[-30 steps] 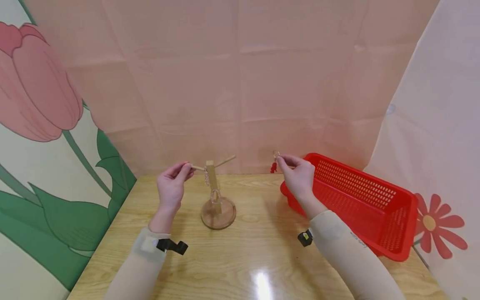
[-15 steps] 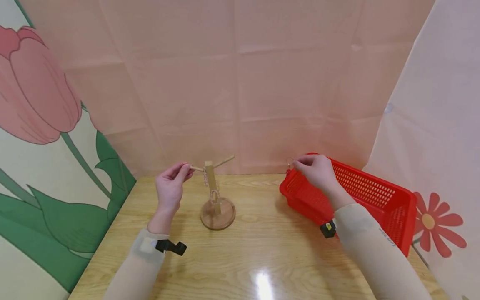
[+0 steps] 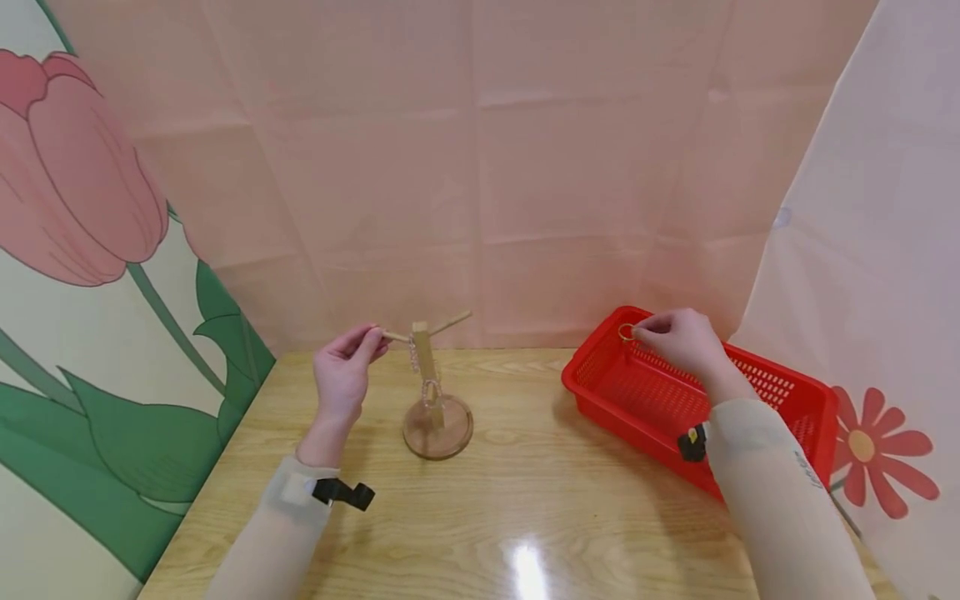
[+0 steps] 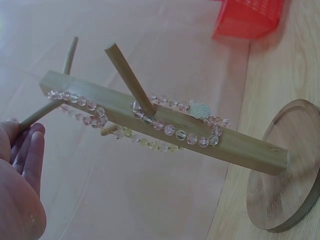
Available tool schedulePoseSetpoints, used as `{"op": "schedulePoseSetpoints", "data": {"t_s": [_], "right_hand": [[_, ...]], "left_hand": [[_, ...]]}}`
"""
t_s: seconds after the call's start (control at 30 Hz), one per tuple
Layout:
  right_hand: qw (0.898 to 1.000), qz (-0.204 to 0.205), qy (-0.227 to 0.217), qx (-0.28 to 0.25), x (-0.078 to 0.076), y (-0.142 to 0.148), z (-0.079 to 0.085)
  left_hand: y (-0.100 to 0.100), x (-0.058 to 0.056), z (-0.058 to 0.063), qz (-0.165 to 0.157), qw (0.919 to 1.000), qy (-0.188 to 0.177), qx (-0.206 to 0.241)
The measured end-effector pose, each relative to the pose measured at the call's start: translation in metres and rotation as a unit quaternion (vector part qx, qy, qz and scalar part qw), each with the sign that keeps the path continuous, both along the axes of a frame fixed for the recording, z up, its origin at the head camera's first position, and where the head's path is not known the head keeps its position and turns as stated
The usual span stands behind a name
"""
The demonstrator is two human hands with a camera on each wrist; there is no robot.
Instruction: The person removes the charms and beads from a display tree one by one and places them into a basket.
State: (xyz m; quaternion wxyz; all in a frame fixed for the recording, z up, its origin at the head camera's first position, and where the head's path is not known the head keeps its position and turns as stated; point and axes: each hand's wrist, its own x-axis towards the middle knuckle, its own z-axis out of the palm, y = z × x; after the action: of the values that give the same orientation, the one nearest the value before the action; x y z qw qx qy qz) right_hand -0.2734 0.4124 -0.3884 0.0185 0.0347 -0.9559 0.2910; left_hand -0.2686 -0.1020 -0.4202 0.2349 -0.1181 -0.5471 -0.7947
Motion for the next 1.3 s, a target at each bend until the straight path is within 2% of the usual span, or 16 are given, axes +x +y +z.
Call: {"op": "schedulePoseSetpoints", "data": {"t_s": [0.2, 0.6, 0.8, 1.07, 1.3], "right_hand": [[0.999, 0.020, -0.016, 0.022, 0.000, 0.023, -0.007], [0.992, 0.054, -0.112, 0.034, 0.004, 0.072, -0.028], [0.985, 0.082, -0.140, 0.050, 0.007, 0.089, -0.033], [0.968, 0.085, -0.232, 0.044, 0.009, 0.105, -0.040], [0.967, 0.076, -0.237, 0.059, 0.013, 0.112, -0.044]], "left_hand": [[-0.001, 0.001, 0.000, 0.004, 1.0000, -0.007, -0.001], [-0.001, 0.002, 0.000, 0.006, 0.9999, -0.001, -0.011], [-0.001, 0.003, 0.001, 0.007, 0.9999, 0.003, -0.007], [0.000, 0.001, 0.001, 0.006, 1.0000, 0.000, -0.006], [0.001, 0.002, 0.001, 0.013, 0.9998, -0.006, -0.012]]}}
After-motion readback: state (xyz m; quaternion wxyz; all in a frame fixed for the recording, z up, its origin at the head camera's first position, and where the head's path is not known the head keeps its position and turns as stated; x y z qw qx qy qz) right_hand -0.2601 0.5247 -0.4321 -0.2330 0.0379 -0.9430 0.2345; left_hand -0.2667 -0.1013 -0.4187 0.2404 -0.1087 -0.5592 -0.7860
